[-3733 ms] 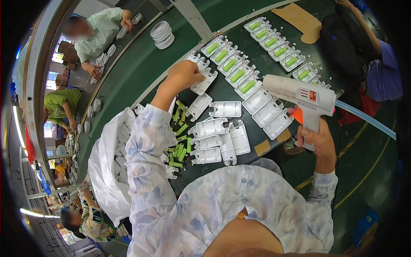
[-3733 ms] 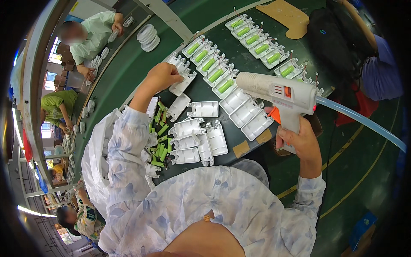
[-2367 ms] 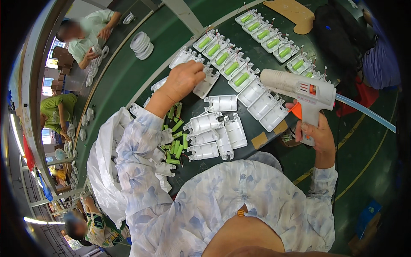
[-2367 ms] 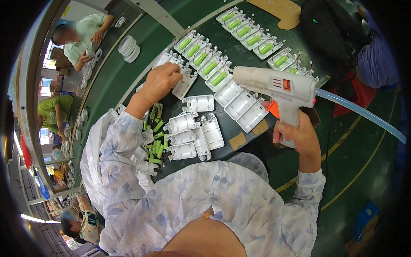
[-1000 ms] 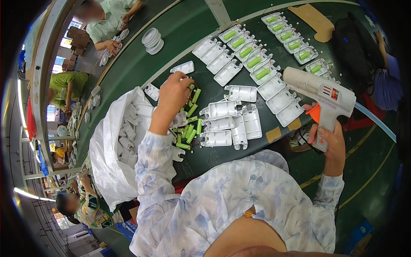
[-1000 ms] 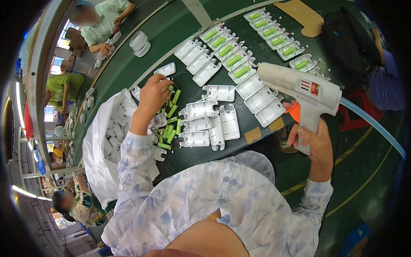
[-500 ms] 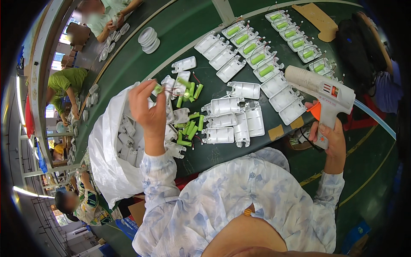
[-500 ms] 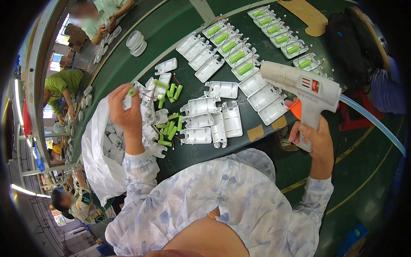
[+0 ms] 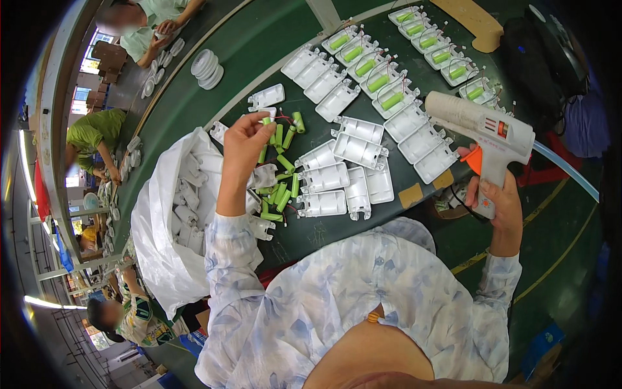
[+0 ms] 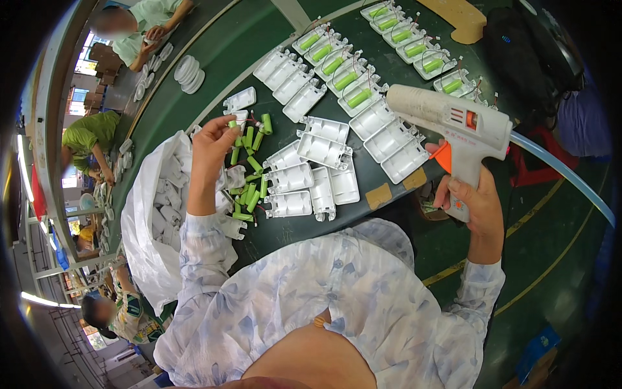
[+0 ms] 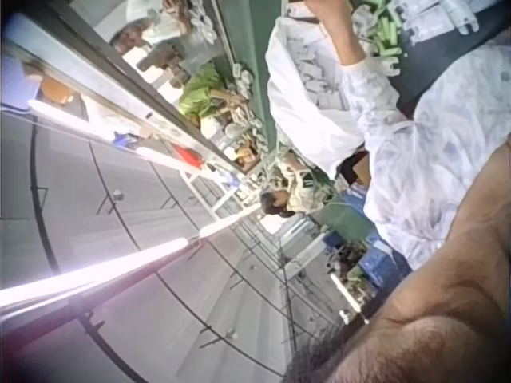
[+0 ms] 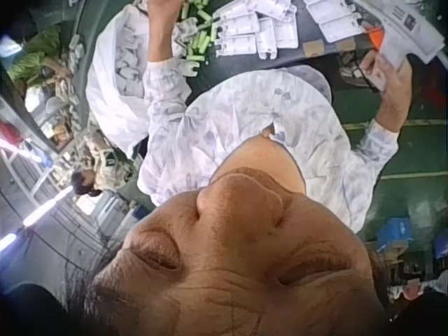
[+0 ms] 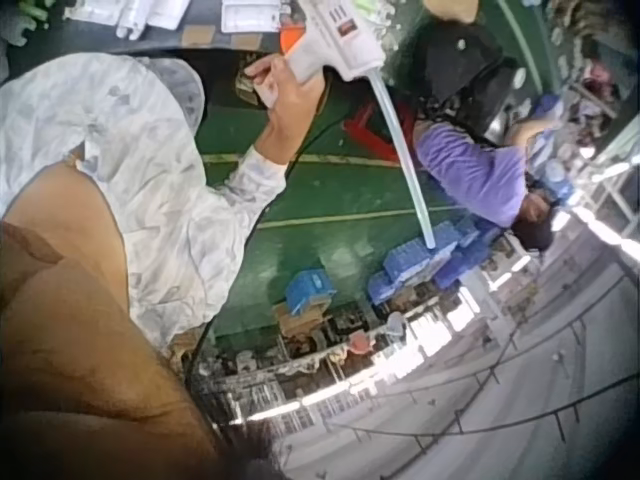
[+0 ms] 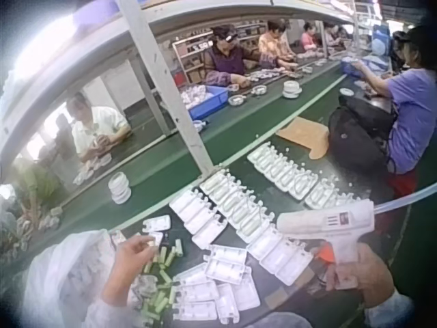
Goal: The person picks up a battery from a pile, places it into a white plastic housing, and applies adhesive using a glue gun. They then pick up a plastic cover and press it onto the housing to seal the battery inside, occasionally reaching for a new glue stick from a shelf.
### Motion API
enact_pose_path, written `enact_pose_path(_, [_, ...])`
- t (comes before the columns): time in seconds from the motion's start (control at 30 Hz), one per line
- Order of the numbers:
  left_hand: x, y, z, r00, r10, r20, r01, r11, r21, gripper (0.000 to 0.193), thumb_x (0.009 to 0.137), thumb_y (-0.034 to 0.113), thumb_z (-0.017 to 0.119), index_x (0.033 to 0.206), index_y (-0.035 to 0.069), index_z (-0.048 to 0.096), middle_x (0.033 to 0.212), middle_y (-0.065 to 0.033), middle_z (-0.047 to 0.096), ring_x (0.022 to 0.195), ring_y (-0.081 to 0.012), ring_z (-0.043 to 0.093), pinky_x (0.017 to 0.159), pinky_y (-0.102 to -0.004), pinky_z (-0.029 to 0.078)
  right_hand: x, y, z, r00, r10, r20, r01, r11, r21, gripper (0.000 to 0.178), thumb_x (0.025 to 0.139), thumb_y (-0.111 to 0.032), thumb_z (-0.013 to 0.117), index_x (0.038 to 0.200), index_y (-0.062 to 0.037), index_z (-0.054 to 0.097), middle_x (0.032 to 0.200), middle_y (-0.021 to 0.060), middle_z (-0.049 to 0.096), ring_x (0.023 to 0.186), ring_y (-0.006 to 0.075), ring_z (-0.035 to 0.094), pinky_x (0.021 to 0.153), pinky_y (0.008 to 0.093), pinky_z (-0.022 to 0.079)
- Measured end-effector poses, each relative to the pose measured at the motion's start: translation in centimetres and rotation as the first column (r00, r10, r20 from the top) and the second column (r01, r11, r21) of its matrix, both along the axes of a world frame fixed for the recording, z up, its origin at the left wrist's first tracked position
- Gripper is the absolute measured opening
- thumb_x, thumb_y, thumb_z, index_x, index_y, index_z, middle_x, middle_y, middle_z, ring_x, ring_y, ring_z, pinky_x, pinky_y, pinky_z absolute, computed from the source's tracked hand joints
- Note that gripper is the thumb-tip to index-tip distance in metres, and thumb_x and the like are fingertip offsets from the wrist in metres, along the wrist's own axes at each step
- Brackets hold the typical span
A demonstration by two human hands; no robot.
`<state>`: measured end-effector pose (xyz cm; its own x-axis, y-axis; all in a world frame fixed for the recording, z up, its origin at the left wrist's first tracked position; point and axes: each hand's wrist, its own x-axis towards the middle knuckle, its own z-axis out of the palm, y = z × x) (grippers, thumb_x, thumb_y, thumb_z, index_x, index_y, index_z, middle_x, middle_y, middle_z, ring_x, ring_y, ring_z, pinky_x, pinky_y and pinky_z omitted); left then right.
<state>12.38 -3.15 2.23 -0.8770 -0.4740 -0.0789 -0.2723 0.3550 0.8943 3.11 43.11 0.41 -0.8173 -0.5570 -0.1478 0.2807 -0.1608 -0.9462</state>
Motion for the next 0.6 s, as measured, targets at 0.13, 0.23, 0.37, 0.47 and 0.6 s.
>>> enact_pose_path(0.13, [-0.7, 1.6, -0.5, 0.998, 0.046, 0.042, -0.049, 0.996, 0.076, 0.028, 0.09, 0.008, 0.067, 0.116, -0.002, 0.066, 0.076, -0.002, 0.066, 0.06, -0.0071, 0.06, 0.054, -0.0237, 0.052, 0.2, -0.1, 0.5, 1.0, 0.003, 0.008, -0.004, 1.0, 0.003, 0.065, 0.085, -0.022, 0.066, 0.138, 0.0074, 0.043, 0.134, 0.0246, 0.056, 0.065, 0.0151, 0.063, 0.054, 0.0251, 0.047])
enact_pose_path(0.23, [-0.6, 0.1, -2.5, 0.997, 0.003, 0.083, 0.014, 0.977, -0.211, 0.031, 0.089, 0.007, 0.067, 0.118, -0.002, 0.065, 0.073, -0.0025, 0.065, 0.06, -0.0081, 0.06, 0.056, -0.0245, 0.055, 0.3, 0.1, 0.6, 1.0, 0.012, 0.008, -0.012, 1.0, 0.004, 0.065, 0.085, -0.022, 0.066, 0.138, 0.0076, 0.043, 0.134, 0.0244, 0.056, 0.065, 0.0151, 0.062, 0.054, 0.025, 0.047])
enact_pose_path(0.37, [-0.9, 1.0, -2.3, 0.997, 0.023, 0.067, -0.013, 0.988, -0.151, 0.021, 0.089, 0.008, 0.069, 0.107, -0.001, 0.066, 0.077, -0.0015, 0.063, 0.065, -0.0068, 0.06, 0.053, -0.0234, 0.054, 0.3, 0.3, 0.5, 1.0, 0.0, 0.007, 0.0, 1.0, 0.024, 0.065, 0.085, -0.022, 0.066, 0.138, 0.0079, 0.043, 0.133, 0.0244, 0.056, 0.065, 0.015, 0.062, 0.054, 0.025, 0.047])
enact_pose_path(0.47, [-1.0, 1.0, -2.9, 1.0, -0.02, 0.016, 0.02, 1.0, 0.012, 0.017, 0.09, 0.009, 0.069, 0.104, 0.0, 0.065, 0.079, 0.0005, 0.062, 0.065, -0.0061, 0.059, 0.055, -0.022, 0.052, 0.2, 0.2, 0.4, 1.0, -0.011, 0.021, 0.01, 1.0, 0.023, 0.065, 0.085, -0.021, 0.066, 0.138, 0.0081, 0.042, 0.133, 0.0244, 0.056, 0.065, 0.015, 0.062, 0.054, 0.0249, 0.048])
enact_pose_path(0.6, [-1.5, -0.2, -4.0, 0.994, -0.078, -0.077, 0.082, 0.996, 0.045, 0.018, 0.093, 0.01, 0.066, 0.109, 0.002, 0.065, 0.077, 0.0027, 0.06, 0.066, -0.0056, 0.058, 0.06, -0.0221, 0.05, 0.1, 0.1, 0.4, 1.0, -0.009, 0.024, 0.009, 1.0, 0.009, 0.066, 0.084, -0.021, 0.066, 0.139, 0.0083, 0.042, 0.133, 0.0249, 0.056, 0.064, 0.0152, 0.062, 0.054, 0.0249, 0.047])
